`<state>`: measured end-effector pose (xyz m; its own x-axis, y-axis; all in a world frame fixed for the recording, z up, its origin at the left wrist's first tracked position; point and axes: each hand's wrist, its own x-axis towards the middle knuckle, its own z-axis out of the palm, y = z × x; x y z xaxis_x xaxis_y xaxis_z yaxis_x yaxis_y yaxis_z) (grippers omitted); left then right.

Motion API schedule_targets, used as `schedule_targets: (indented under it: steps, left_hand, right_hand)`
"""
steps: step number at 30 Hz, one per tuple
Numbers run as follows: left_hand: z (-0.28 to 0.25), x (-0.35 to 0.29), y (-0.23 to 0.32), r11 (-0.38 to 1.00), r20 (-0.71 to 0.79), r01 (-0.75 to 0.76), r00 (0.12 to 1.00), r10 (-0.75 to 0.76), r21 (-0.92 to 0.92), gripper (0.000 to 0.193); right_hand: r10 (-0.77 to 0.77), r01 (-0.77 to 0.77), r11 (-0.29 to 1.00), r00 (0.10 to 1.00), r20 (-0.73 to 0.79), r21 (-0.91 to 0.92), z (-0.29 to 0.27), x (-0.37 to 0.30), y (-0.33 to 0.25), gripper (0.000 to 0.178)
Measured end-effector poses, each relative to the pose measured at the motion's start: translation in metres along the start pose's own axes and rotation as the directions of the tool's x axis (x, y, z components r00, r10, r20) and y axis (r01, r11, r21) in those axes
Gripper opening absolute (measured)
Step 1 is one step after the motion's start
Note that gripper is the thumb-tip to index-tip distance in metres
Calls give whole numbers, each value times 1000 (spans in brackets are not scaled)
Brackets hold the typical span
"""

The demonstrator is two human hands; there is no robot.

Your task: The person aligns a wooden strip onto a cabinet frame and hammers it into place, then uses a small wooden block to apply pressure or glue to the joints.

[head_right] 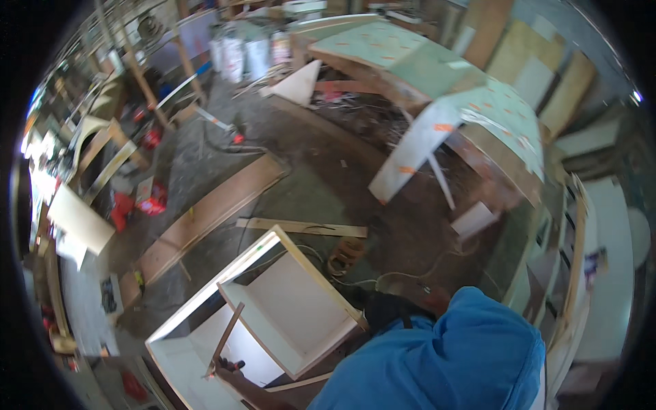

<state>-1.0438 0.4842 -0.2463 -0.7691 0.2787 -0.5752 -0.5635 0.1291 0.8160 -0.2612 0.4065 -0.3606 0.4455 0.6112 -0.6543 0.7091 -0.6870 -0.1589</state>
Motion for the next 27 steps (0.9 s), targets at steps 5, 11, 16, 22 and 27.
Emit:
schedule_targets:
  steps: [5, 11, 16, 22, 27]
  left_hand:
    - [97, -51, -15, 991, 245, -81, 968, 53, 105, 21]
    - [204, -191, -88, 979, 687, -1, 713, -142, 203, 13]
    - [274, -414, -176, 923, 834, 49, 414, -366, 381, 9]
    - [292, -536, -303, 641, 733, -423, 89, -674, 640, 18]
    - [272, -566, -344, 404, 523, -549, 74, -849, 732, 18]
  right_hand:
    - [270, -264, 951, 963, -15, 160, 7, -139, 63, 51]
    - [366, -194, 922, 716, -595, 334, 1, -182, 62, 48]
    - [476, -313, 776, 860, -183, 547, 9, -143, 132, 60]
    - [509, -276, 796, 786, -350, 538, 18, -93, 190, 67]
    - [502, -445, 602, 857, 119, 663, -10, -114, 209, 54]
